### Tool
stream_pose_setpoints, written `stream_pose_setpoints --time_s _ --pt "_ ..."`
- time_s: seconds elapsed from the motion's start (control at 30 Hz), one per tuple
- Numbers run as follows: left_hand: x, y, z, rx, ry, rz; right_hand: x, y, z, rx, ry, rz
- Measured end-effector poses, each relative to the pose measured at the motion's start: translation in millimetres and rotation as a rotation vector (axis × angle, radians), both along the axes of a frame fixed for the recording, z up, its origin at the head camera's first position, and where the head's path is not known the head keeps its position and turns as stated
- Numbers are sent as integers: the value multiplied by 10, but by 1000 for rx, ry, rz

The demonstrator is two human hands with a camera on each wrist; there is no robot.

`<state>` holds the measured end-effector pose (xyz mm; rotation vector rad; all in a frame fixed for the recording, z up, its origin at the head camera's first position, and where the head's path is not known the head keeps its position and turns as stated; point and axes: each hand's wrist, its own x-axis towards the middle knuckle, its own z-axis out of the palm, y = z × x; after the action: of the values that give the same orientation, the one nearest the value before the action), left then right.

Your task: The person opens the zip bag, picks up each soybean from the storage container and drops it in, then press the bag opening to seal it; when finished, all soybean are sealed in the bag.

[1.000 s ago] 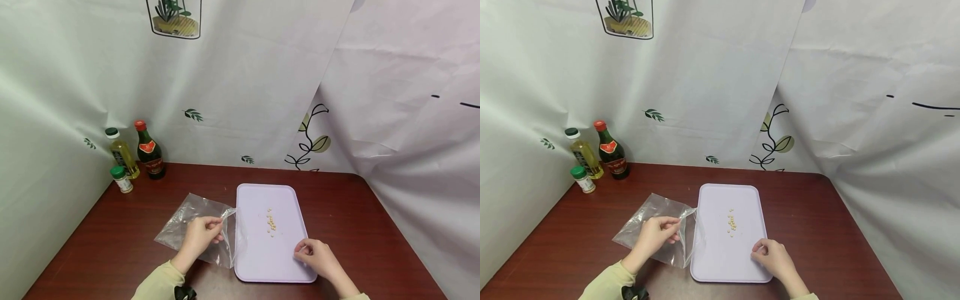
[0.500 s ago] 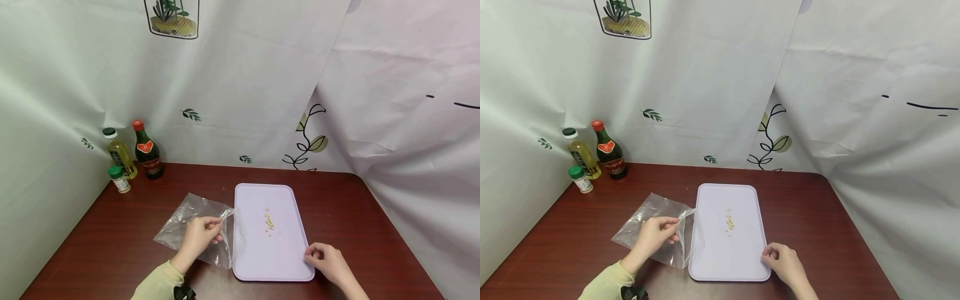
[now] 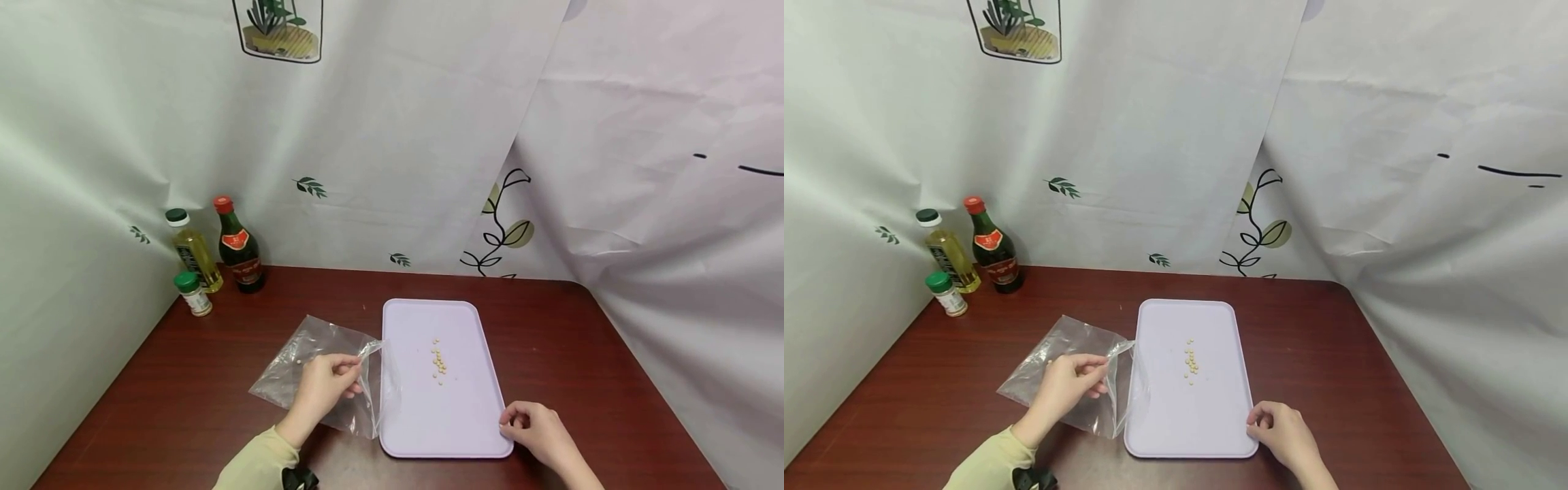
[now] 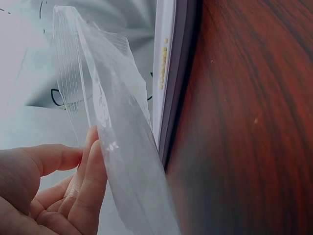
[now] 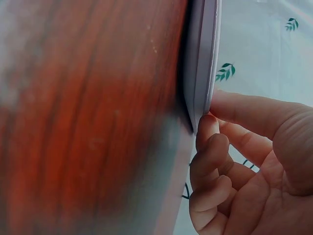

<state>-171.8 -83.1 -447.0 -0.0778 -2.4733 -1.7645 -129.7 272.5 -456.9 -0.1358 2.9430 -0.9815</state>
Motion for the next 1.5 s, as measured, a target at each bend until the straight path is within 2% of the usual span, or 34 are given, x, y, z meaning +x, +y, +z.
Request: stream_pose_setpoints --time_s 0.17,0.77,1.1,1.33,1.5 --pt "15 -1 3 3 0 -7 -10 -16 -4 24 -5 13" --pt "31 5 12 -24 -1 -7 -12 -108 6 106 -25 -42" --pt "47 13 33 -29 -1 -5 -42 -234 67 57 -18 -59" --pt "59 9 20 -25 9 -3 -107 -393 111 2 15 -45" --pt "64 9 0 -41 5 -13 -118 -467 116 -20 35 -6"
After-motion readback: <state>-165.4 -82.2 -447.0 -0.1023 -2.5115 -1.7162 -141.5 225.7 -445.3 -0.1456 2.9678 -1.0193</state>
